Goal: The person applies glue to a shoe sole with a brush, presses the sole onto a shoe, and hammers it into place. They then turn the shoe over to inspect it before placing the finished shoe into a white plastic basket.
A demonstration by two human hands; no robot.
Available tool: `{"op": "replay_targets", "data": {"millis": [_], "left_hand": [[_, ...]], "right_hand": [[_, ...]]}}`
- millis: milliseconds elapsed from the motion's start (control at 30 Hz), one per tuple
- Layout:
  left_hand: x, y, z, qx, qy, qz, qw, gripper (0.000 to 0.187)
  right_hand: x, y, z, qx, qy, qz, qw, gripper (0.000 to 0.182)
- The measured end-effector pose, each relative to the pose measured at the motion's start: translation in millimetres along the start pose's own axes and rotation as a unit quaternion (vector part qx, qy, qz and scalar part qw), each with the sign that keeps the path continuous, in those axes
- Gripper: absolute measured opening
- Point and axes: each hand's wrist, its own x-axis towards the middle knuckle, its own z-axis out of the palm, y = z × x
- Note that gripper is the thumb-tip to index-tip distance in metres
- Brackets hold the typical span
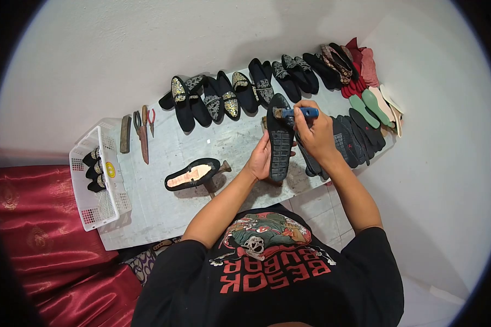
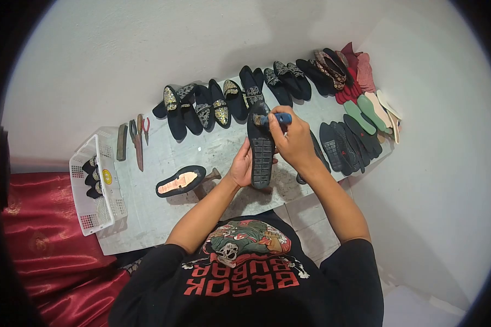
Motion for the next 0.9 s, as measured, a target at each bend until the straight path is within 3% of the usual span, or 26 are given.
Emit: {"op": "replay_targets", "data": {"millis": [67, 133, 200, 267, 367, 467, 567, 667, 733, 800, 833, 900], "left_hand": [[1.1, -1.4, 9.2, 0.006, 0.071, 0.016, 0.997, 0.065], [1.5, 2.1, 0.4, 0.018, 0.084, 0.014, 0.996, 0.066], [0.8, 4.0, 0.3, 0.03, 0.096, 0.008, 0.995, 0.066], [-3.6, 2.9, 9.0, 0.038, 0.111, -0.012, 0.993, 0.067], [-7.9, -3.9, -14.0, 0.05, 0.041, -0.048, 0.997, 0.07], [-14.6, -10.5, -14.2, 0.06, 0.067, -0.064, 0.994, 0.073], [-24.4, -15.7, -15.4, 0.063, 0.093, -0.086, 0.99, 0.073], [-38.4, -12.1, -19.8, 0.076, 0.122, -0.084, 0.986, 0.071], [-52.5, -5.6, -31.7, 0.07, 0.13, -0.089, 0.985, 0.07], [-68.2, -4.1, -42.3, 0.08, 0.16, -0.11, 0.978, 0.072], [-74.2, -4.4, -43.1, 0.079, 0.157, -0.1, 0.979, 0.068], [-85.7, -6.4, -40.3, 0.088, 0.184, -0.072, 0.976, 0.066]], "right_hand": [[-8.9, -0.7, -0.9, -0.005, -0.02, 0.024, 1.0, 0.017], [-24.1, 2.1, 0.9, 0.006, -0.073, 0.038, 0.997, 0.016], [-27.4, 5.5, 3.1, 0.005, -0.062, 0.002, 0.998, 0.015], [-24.3, 12.0, 1.2, 0.037, -0.067, 0.061, 0.995, 0.015], [-6.2, 17.7, -7.0, -0.026, -0.042, 0.024, 0.998, 0.016], [7.1, 25.2, -11.7, -0.047, -0.005, -0.023, 0.999, 0.018], [10.0, 18.8, -21.8, -0.004, -0.056, 0.048, 0.997, 0.019], [-10.6, 35.2, -18.9, -0.031, -0.103, -0.006, 0.994, 0.017], [-19.4, 32.5, -20.5, -0.051, -0.142, 0.012, 0.989, 0.017], [-30.6, 52.8, -14.9, -0.035, -0.095, 0.028, 0.994, 0.019], [-32.0, 60.3, -15.0, -0.023, -0.078, 0.09, 0.993, 0.022], [-37.6, 93.1, -8.2, -0.021, -0.049, 0.106, 0.993, 0.023]]}}
